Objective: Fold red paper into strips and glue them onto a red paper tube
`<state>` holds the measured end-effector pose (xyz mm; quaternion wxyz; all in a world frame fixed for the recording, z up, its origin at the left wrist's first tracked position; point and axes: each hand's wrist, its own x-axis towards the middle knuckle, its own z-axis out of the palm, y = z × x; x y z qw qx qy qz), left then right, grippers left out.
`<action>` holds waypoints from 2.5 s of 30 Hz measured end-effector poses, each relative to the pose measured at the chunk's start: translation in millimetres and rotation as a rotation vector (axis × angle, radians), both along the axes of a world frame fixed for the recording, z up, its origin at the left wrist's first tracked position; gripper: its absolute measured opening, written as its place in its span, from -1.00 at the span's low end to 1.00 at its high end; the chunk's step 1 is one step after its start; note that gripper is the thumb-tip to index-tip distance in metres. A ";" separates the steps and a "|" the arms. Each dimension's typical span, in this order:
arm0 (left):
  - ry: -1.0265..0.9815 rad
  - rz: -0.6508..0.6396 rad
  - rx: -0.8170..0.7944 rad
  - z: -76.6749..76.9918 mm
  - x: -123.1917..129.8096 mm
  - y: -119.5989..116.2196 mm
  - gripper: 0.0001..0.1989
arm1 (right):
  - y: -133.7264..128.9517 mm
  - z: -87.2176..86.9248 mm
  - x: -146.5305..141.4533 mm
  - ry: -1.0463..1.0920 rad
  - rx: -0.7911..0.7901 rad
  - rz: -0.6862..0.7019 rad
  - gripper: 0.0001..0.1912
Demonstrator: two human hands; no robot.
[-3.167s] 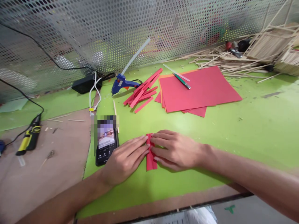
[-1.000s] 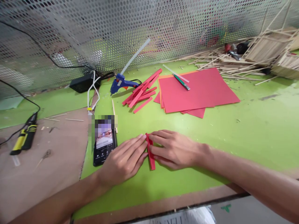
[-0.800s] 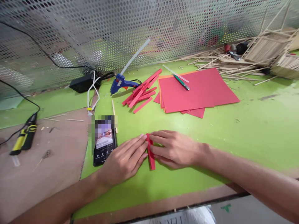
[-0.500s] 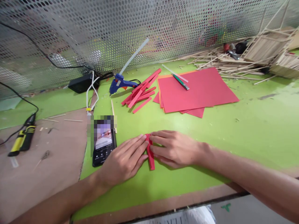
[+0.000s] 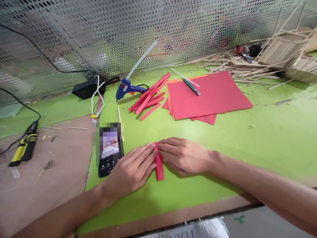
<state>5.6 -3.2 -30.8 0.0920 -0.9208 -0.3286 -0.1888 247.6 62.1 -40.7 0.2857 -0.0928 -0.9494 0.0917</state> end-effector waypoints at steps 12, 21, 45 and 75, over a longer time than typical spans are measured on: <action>0.001 -0.055 0.026 2.4 -2.1 1.8 -0.69 | 0.6 0.7 -1.2 -0.064 -0.022 -0.010 -0.70; -0.031 -0.068 0.009 5.1 -2.2 -1.3 -0.72 | -1.2 -2.3 -2.9 -0.053 -0.010 -0.043 -0.65; -0.050 -0.110 -0.030 5.4 -5.2 -7.1 -0.78 | -3.3 -6.8 -5.0 0.011 -0.006 -0.077 -0.83; -0.024 -0.260 -0.011 5.4 -9.8 -8.0 -0.70 | -6.2 -7.7 -9.0 -0.011 0.048 -0.110 -0.69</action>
